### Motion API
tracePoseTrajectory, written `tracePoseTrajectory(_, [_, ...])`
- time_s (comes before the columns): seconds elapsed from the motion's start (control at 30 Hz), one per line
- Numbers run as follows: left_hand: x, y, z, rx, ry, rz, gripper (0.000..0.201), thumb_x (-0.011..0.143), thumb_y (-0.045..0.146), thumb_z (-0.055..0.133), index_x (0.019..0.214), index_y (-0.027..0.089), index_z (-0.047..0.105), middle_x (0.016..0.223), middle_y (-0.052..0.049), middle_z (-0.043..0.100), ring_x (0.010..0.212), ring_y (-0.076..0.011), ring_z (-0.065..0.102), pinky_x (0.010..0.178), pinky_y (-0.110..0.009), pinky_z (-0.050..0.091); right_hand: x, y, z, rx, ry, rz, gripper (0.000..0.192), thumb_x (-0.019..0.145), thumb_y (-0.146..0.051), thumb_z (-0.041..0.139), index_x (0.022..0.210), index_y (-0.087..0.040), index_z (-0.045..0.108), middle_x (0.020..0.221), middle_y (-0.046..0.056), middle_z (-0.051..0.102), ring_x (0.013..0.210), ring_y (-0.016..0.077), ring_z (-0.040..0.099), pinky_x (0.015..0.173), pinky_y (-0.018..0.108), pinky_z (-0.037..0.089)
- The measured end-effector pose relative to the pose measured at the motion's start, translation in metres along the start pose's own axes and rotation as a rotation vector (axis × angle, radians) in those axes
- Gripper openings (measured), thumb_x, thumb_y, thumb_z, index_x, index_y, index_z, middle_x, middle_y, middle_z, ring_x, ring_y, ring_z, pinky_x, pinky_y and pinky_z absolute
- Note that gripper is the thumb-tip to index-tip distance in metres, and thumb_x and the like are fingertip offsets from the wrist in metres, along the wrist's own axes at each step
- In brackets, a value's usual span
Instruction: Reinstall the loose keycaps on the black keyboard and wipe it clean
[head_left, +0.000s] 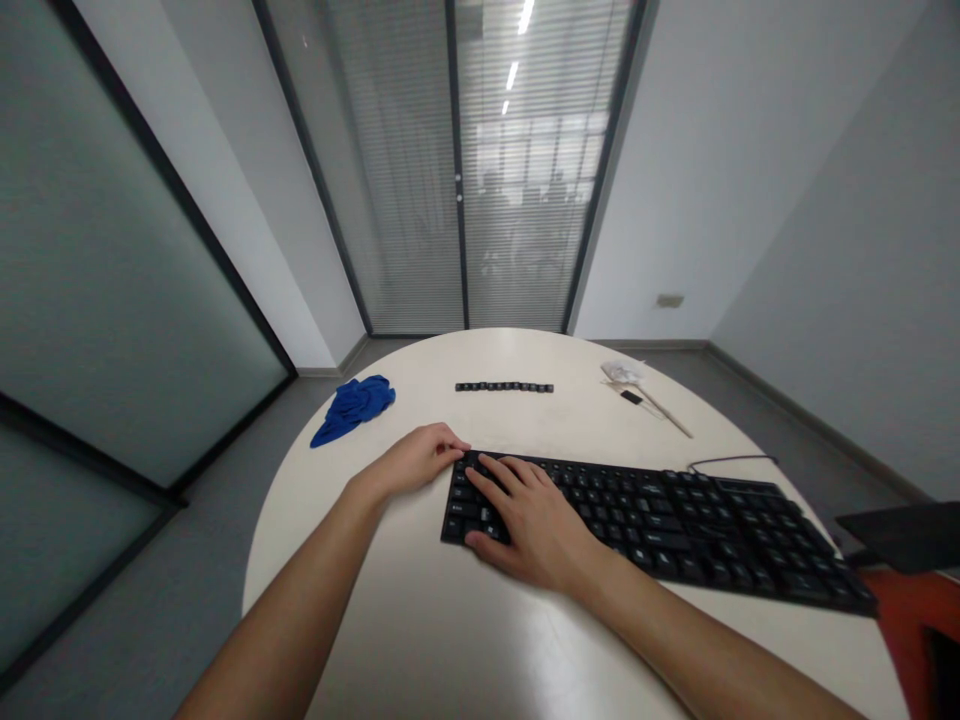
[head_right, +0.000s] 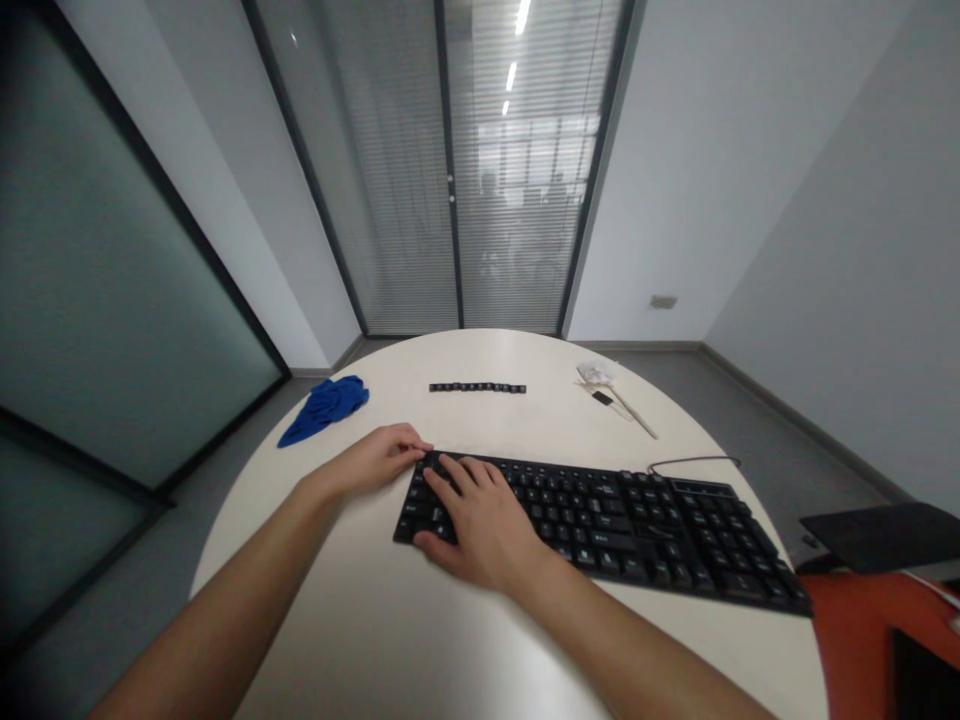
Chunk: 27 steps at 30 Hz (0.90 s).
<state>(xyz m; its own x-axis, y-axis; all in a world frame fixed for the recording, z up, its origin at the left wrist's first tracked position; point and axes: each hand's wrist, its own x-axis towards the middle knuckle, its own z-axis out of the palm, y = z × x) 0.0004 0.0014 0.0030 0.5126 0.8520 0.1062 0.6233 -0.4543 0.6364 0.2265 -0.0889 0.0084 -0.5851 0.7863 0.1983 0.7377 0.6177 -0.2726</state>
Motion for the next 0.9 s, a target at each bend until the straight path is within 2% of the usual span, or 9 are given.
tracePoseTrajectory(0.1, [0.0,-0.007,0.002,-0.101,0.035,0.022,0.031,0.095,0.041,0.054,0.104,0.021,0.076,0.103,-0.006,0.072,0.094,-0.0202,0.066,0.086,-0.03,0.05,0.0,0.001,0.001,0.005,0.007,-0.003,0.069,0.09,-0.057,0.055,0.148,-0.022,0.046,0.155,0.011,0.041,0.137,0.0323,0.039,0.115,0.05,0.029])
tracePoseTrajectory(0.2, [0.001,-0.014,0.004,-0.102,0.121,-0.004,0.033,0.096,0.042,0.053,0.105,0.02,0.075,0.107,-0.007,0.073,0.099,-0.0213,0.066,0.09,-0.032,0.05,0.0,0.002,0.001,0.007,0.009,-0.002,0.069,0.09,-0.057,0.054,0.149,-0.022,0.045,0.156,0.011,0.041,0.138,0.0325,0.038,0.115,0.05,0.029])
tracePoseTrajectory(0.37, [0.005,-0.025,0.007,0.023,0.3,-0.058,0.029,0.095,0.038,0.054,0.106,0.02,0.073,0.103,-0.006,0.072,0.091,-0.0207,0.066,0.087,-0.033,0.051,0.0,0.002,0.0,0.007,-0.003,0.001,0.069,0.09,-0.058,0.053,0.149,-0.022,0.045,0.156,0.011,0.04,0.138,0.0328,0.038,0.115,0.05,0.029])
tracePoseTrajectory(0.5, [0.011,-0.028,0.01,0.146,0.388,-0.094,0.028,0.097,0.035,0.05,0.112,0.02,0.068,0.111,-0.006,0.069,0.091,-0.0183,0.065,0.085,-0.03,0.051,0.0,0.002,0.001,0.014,-0.007,0.004,0.069,0.091,-0.058,0.052,0.149,-0.023,0.044,0.156,0.01,0.04,0.138,0.0327,0.038,0.115,0.05,0.028])
tracePoseTrajectory(0.63, [0.02,-0.026,0.013,0.321,0.374,-0.172,0.033,0.097,0.033,0.05,0.126,0.02,0.061,0.121,-0.007,0.066,0.098,-0.0191,0.065,0.089,-0.031,0.05,0.0,0.003,0.003,0.008,-0.003,0.001,0.072,0.091,-0.059,0.052,0.15,-0.021,0.042,0.156,0.01,0.041,0.138,0.0326,0.037,0.116,0.05,0.028])
tracePoseTrajectory(0.77, [0.036,-0.022,0.014,0.408,0.323,-0.214,0.042,0.091,0.031,0.059,0.132,0.02,0.057,0.129,-0.01,0.062,0.115,-0.0259,0.06,0.099,-0.036,0.046,0.0,0.004,0.005,-0.008,0.009,-0.001,0.078,0.091,-0.061,0.048,0.153,-0.014,0.038,0.156,0.012,0.04,0.138,0.0331,0.038,0.116,0.049,0.029])
tracePoseTrajectory(0.9, [0.057,-0.021,0.012,0.477,0.286,-0.27,0.044,0.09,0.03,0.058,0.133,0.022,0.055,0.129,-0.011,0.061,0.116,-0.03,0.06,0.096,-0.04,0.047,0.0,0.003,0.005,-0.014,0.017,-0.007,0.078,0.092,-0.062,0.047,0.152,-0.012,0.038,0.156,0.012,0.041,0.137,0.0333,0.039,0.116,0.049,0.029])
